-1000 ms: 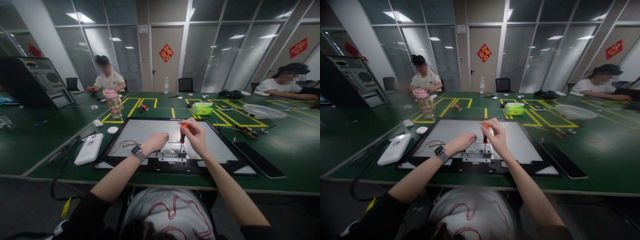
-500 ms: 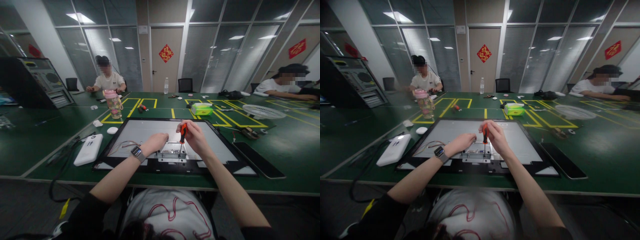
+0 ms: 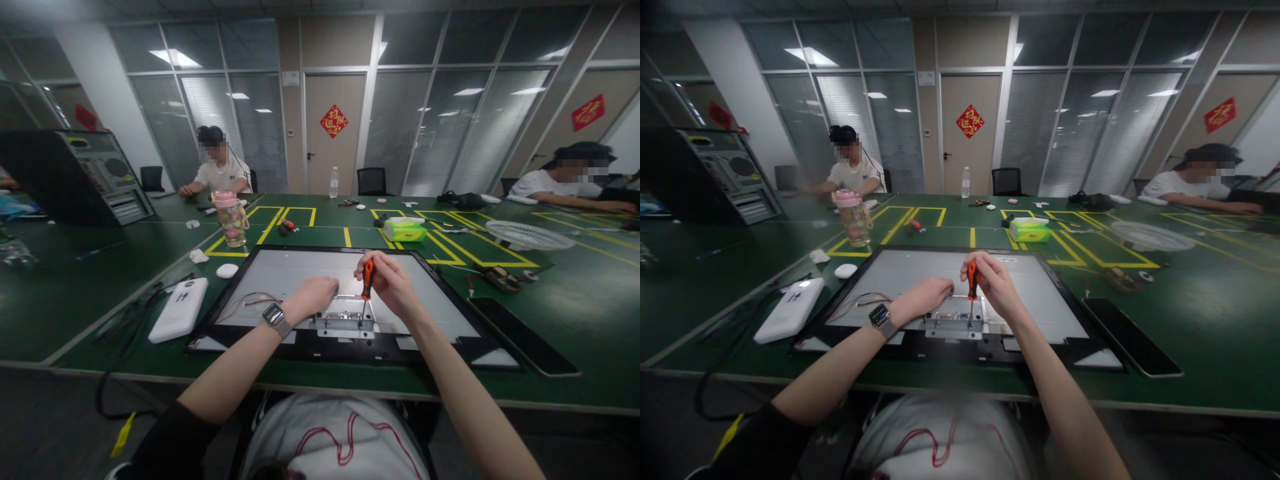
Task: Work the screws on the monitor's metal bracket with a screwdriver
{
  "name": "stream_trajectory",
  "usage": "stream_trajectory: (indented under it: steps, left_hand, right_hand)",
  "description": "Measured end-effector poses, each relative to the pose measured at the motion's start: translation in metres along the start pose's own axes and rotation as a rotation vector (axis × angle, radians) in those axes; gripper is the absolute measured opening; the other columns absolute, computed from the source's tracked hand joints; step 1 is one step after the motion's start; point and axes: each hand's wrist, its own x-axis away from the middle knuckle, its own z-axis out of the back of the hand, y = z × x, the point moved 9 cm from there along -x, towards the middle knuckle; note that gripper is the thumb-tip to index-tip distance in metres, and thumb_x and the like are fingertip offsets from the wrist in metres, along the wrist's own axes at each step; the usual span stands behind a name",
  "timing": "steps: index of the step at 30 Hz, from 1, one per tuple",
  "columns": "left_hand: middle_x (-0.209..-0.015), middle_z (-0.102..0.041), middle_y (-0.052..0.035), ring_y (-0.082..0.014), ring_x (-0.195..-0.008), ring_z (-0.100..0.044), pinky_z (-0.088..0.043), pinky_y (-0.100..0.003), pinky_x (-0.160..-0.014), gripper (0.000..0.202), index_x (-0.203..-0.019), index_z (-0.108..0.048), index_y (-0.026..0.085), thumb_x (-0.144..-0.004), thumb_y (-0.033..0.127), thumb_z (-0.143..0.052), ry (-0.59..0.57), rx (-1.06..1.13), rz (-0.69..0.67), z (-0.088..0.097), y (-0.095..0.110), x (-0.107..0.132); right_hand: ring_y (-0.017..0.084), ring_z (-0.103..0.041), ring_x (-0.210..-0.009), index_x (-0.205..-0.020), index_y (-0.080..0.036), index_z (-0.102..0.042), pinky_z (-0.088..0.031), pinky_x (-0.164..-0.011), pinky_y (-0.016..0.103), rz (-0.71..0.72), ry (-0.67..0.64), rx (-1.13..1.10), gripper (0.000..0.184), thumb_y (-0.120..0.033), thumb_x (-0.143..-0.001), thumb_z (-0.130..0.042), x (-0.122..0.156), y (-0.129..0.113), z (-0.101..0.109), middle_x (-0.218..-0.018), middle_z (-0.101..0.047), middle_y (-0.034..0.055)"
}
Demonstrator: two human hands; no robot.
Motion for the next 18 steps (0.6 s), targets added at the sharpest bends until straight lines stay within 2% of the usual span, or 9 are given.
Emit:
stream_trajectory:
  steps: [2,6,9,12,18]
  left_hand:
    - [-0.096,-0.072,-0.0109,-0.0222,-0.087,-0.068,-0.050,-0.032,-0.077,0.030,-0.102,-0.064,0.016,-0.100,0.019,-0.035,-0.006,0.005,0.002,0.001,0.000,0.000]
    - [-0.098,-0.072,-0.0110,-0.0219,-0.089,-0.069,-0.050,-0.032,-0.079,0.030,-0.104,-0.064,0.016,-0.100,0.019,-0.035,-0.023,0.009,0.024,0.001,0.000,0.001]
    - [-0.101,-0.072,-0.0112,-0.0221,-0.090,-0.069,-0.050,-0.032,-0.079,0.030,-0.104,-0.064,0.016,-0.100,0.019,-0.034,-0.024,0.013,0.032,0.001,-0.001,0.001]
    - [-0.100,-0.073,-0.0113,-0.0233,-0.089,-0.069,-0.050,-0.033,-0.078,0.031,-0.103,-0.064,0.016,-0.100,0.020,-0.033,-0.023,0.017,0.037,0.001,-0.001,0.001]
    - [-0.099,-0.073,-0.0116,-0.0241,-0.090,-0.069,-0.049,-0.032,-0.079,0.032,-0.102,-0.065,0.017,-0.100,0.022,-0.034,-0.022,0.032,0.048,0.000,-0.002,0.001]
  right_hand:
    - [0.016,-0.061,-0.066,-0.081,-0.022,-0.068,-0.051,-0.065,0.031,0.034,-0.005,0.005,0.026,-0.048,-0.086,-0.066,0.000,-0.003,0.000,-0.074,-0.063,0.0016]
    - [0.015,-0.058,-0.069,-0.070,-0.022,-0.068,-0.048,-0.064,0.027,0.143,0.065,0.070,0.023,-0.042,-0.077,-0.077,0.000,-0.011,0.008,-0.072,-0.060,0.0001]
    - [0.015,-0.059,-0.066,-0.078,-0.021,-0.071,-0.047,-0.059,0.027,0.084,0.076,0.094,0.024,-0.044,-0.076,-0.077,-0.001,-0.007,0.011,-0.071,-0.063,0.0009]
    - [0.017,-0.063,-0.068,-0.091,-0.021,-0.072,-0.050,-0.061,0.029,0.026,0.062,0.081,0.031,-0.049,-0.078,-0.074,-0.001,-0.003,0.009,-0.074,-0.067,0.0026]
    - [0.016,-0.064,-0.070,-0.091,-0.021,-0.068,-0.051,-0.068,0.030,0.117,0.049,0.155,0.027,-0.047,-0.090,-0.061,0.004,-0.012,0.000,-0.078,-0.067,0.0024]
